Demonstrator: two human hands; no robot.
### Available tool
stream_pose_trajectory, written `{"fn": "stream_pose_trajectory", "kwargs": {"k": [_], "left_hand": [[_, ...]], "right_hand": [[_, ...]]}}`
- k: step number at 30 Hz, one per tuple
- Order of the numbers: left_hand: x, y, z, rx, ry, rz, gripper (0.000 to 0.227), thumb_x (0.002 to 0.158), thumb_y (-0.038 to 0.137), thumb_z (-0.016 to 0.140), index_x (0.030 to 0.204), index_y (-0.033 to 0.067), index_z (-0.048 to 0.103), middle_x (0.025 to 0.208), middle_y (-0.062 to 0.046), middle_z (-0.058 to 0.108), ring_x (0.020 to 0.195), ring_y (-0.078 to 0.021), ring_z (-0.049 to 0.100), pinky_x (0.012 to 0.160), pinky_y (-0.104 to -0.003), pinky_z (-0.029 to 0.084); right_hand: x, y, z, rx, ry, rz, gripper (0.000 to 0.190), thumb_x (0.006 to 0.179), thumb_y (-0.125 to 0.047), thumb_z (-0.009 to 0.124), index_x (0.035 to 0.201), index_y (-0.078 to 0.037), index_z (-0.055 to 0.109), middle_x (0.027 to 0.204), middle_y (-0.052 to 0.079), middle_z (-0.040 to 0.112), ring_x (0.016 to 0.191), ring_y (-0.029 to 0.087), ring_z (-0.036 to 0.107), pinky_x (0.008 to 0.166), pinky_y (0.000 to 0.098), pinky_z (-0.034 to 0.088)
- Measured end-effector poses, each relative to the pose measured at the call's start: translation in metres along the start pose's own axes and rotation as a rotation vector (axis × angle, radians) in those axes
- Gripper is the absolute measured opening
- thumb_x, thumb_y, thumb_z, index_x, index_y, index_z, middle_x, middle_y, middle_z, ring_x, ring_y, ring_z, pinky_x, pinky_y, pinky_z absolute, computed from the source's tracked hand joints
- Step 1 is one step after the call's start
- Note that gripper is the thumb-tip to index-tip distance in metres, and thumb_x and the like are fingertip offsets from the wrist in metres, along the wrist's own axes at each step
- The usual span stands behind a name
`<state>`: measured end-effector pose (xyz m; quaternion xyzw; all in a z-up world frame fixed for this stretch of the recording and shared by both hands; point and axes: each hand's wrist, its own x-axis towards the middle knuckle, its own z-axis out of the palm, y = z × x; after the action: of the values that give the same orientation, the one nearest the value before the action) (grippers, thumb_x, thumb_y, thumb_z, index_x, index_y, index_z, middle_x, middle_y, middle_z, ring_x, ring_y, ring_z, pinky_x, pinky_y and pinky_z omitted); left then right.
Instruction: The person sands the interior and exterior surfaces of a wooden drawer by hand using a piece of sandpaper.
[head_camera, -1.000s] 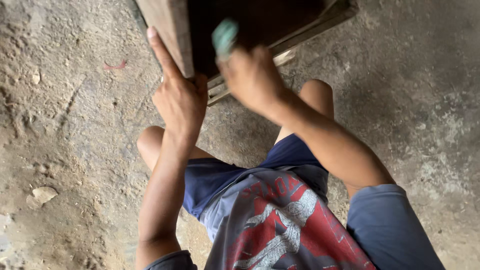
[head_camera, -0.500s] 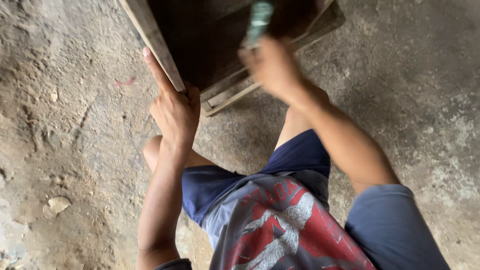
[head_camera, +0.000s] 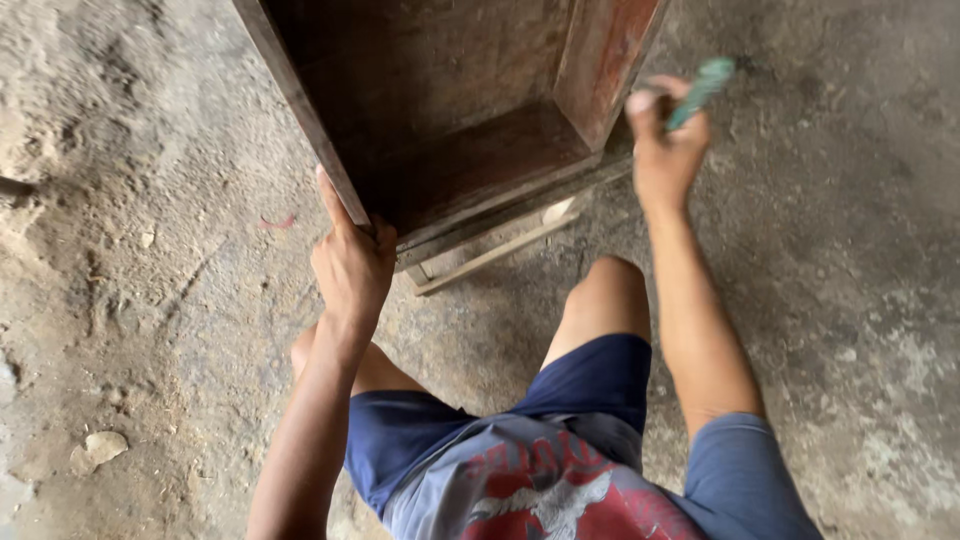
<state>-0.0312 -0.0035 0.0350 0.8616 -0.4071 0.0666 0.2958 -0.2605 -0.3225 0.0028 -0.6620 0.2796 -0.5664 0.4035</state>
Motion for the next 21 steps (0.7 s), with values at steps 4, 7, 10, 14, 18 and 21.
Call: {"fn": "stream_pose_trajectory", "kwargs": {"k": [4,7,10,14,18,21], "left_hand": [[0.003,-0.007,0.007,-0.069,0.008,-0.029,0.091,0.094,0.010,0.065,0.160,-0.0099,0.007,0.062,-0.014,0.067,0.051,-0.0333,0.066,0.048,-0.042,0.053],[0.004,-0.012,0.017,0.010,0.006,-0.057,0.091,0.093,0.012,0.066,0.158,-0.0105,0.007,0.060,-0.016,0.066,0.047,-0.0342,0.065,0.045,-0.044,0.052],[0.001,-0.015,0.025,-0.016,0.049,-0.035,0.092,0.091,0.010,0.067,0.160,-0.0099,0.008,0.059,-0.016,0.065,0.047,-0.0335,0.063,0.047,-0.044,0.052],[0.005,-0.015,0.016,-0.004,0.063,0.044,0.090,0.092,0.008,0.065,0.160,-0.0121,0.010,0.057,-0.011,0.065,0.043,-0.0285,0.061,0.042,-0.041,0.050],[0.016,0.008,-0.047,0.212,0.049,0.179,0.087,0.095,0.010,0.067,0.162,-0.0117,0.015,0.072,-0.015,0.072,0.041,-0.0150,0.051,0.034,-0.030,0.042],[0.035,0.034,-0.128,0.605,0.140,0.408,0.072,0.104,0.022,0.065,0.159,-0.0054,0.028,0.131,-0.028,0.071,0.038,-0.0091,0.045,0.031,-0.024,0.036]], "right_hand": [[0.000,-0.003,0.045,-0.298,-0.037,-0.041,0.033,0.088,-0.027,0.088,0.096,0.001,0.071,0.083,0.011,0.073,0.071,0.026,0.070,0.069,0.0433,0.055],[0.006,0.002,0.051,-0.458,-0.026,-0.106,0.035,0.093,-0.027,0.085,0.088,0.002,0.067,0.078,0.019,0.068,0.070,0.038,0.066,0.068,0.0478,0.051],[0.008,0.007,0.048,-0.454,-0.045,-0.221,0.031,0.096,-0.025,0.083,0.092,0.002,0.068,0.083,0.022,0.069,0.074,0.043,0.066,0.068,0.0497,0.049],[-0.001,0.005,0.048,-0.433,-0.024,-0.283,0.030,0.099,-0.025,0.081,0.094,0.002,0.068,0.086,0.022,0.069,0.077,0.045,0.067,0.069,0.0507,0.050],[-0.020,0.004,0.065,-0.298,0.063,-0.285,0.036,0.105,-0.032,0.074,0.101,0.004,0.069,0.087,0.020,0.069,0.076,0.040,0.067,0.070,0.0486,0.052],[-0.045,0.016,0.077,-0.279,-0.121,0.007,0.054,0.106,-0.046,0.072,0.083,0.002,0.062,0.071,0.013,0.061,0.063,0.028,0.056,0.060,0.0439,0.042]]}}
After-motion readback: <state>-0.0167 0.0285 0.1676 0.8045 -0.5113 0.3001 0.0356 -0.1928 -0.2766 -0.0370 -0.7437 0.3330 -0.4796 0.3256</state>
